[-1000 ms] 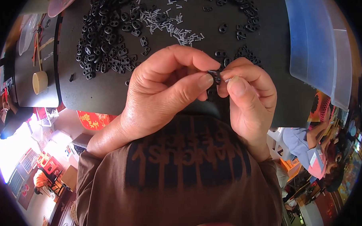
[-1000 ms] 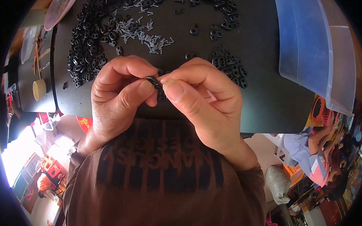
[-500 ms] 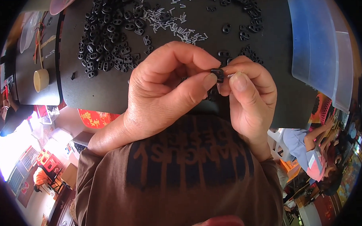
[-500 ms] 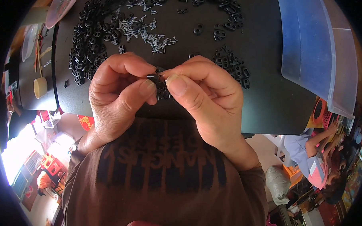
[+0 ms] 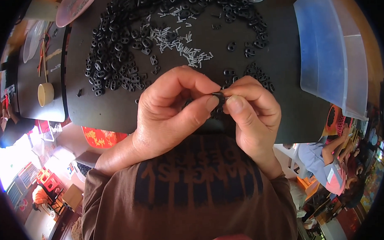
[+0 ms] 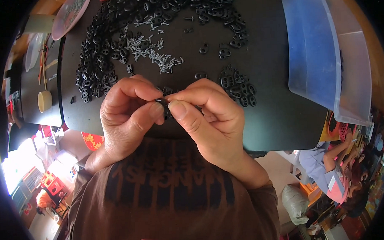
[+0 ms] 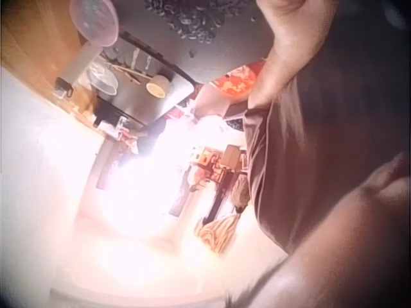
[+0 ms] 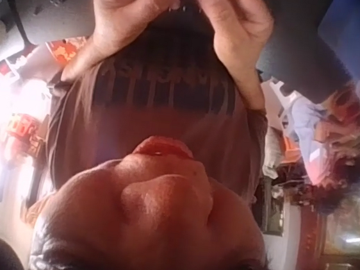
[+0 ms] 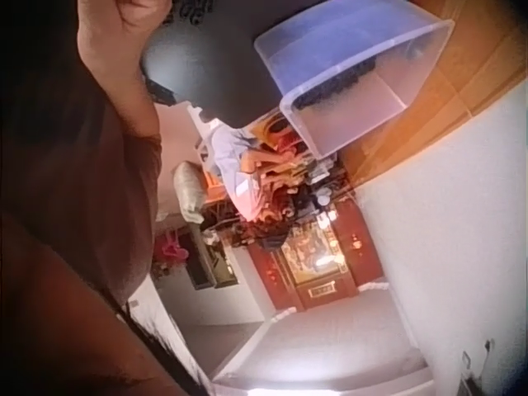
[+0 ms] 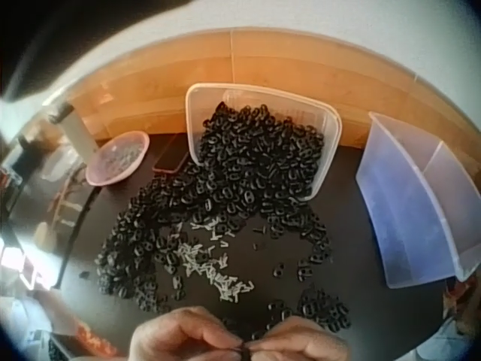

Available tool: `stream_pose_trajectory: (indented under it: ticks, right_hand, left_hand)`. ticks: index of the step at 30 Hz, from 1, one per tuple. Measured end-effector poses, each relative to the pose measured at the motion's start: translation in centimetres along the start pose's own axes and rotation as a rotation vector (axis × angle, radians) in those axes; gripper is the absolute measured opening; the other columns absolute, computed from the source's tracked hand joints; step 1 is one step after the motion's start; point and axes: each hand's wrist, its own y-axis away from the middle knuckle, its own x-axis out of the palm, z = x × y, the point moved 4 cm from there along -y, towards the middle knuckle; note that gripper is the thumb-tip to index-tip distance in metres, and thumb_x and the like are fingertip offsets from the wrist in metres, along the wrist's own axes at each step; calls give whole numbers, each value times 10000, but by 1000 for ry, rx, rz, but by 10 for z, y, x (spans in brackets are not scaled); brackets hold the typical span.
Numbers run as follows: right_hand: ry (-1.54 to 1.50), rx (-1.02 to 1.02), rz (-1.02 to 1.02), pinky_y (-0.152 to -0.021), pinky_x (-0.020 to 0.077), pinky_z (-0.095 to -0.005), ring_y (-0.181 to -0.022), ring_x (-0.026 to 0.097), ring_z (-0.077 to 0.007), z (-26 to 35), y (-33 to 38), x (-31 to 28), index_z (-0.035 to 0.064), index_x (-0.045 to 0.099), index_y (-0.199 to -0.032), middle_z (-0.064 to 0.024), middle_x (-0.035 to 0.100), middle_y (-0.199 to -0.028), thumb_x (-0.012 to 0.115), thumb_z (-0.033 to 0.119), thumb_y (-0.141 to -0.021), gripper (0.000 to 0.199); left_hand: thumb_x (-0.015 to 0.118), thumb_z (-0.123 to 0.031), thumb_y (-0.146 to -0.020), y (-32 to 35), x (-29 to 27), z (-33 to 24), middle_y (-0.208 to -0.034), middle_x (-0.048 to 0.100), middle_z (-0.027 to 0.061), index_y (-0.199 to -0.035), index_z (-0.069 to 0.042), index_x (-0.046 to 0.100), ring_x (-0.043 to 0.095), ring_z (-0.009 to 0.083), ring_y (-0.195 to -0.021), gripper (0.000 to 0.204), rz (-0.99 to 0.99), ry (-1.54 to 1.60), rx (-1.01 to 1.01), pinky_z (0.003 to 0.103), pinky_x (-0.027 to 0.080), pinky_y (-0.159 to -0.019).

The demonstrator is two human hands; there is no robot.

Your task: The person assembles cord lock stoppers by inserting small metal springs into inner plastic pieces and pressing them into outer plastic casings by hand.

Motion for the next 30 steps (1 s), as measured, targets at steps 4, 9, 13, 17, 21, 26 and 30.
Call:
stream_pose_trajectory:
  ticks: [4,9,13,17,21,26,30]
  right_hand:
    - [59,-85,-22,-575,379,-186,-667,494,-73,2,0,-1,-20,638,-900,-53,582,-825,626,4,-825,79]
    - [207,-150,-19,-594,408,-210,-691,528,-109,9,3,0,-24,629,-900,-81,601,-818,634,-4,-812,90]
    - [153,-125,-51,-591,417,-215,-687,529,-107,-3,3,1,-26,626,-900,-75,594,-826,623,-3,-824,80]
    - [86,-72,-58,-608,430,-218,-711,533,-97,-15,3,-4,-30,624,-907,-62,587,-853,616,-5,-832,79]
    - [43,-14,-53,-657,436,-215,-750,537,-87,-6,3,-4,-28,617,-942,-56,584,-867,636,-2,-819,127]
    - [-72,35,-90,-720,437,-218,-770,548,-85,-1,4,0,-20,587,-1018,-51,581,-867,662,-7,-795,235]
    - [-6,-17,-62,-704,444,-213,-760,548,-82,-3,3,0,-26,574,-1011,-49,584,-865,640,-16,-812,209]
  left_hand:
    - [566,74,-821,-3,3,-4,-871,532,77,-953,0,531,545,91,-664,156,42,-196,100,200,451,-600]
    - [556,94,-818,-1,6,-8,-877,535,81,-950,7,538,539,88,-660,159,50,-281,120,194,450,-593]
    - [613,98,-764,1,6,-5,-851,582,53,-914,-3,590,558,88,-692,182,-61,-476,175,209,458,-606]
    - [588,76,-813,-4,5,5,-876,591,50,-951,1,573,563,74,-696,158,-45,-293,63,197,469,-603]
    - [565,59,-850,-4,6,6,-890,585,41,-986,4,554,558,55,-714,147,-23,-103,28,172,468,-619]
    - [566,63,-846,-4,6,6,-883,564,38,-979,11,554,545,56,-711,143,-30,-71,50,176,458,-612]
    - [554,73,-846,-4,2,10,-856,547,37,-968,20,550,537,63,-697,134,-16,-149,74,184,451,-608]
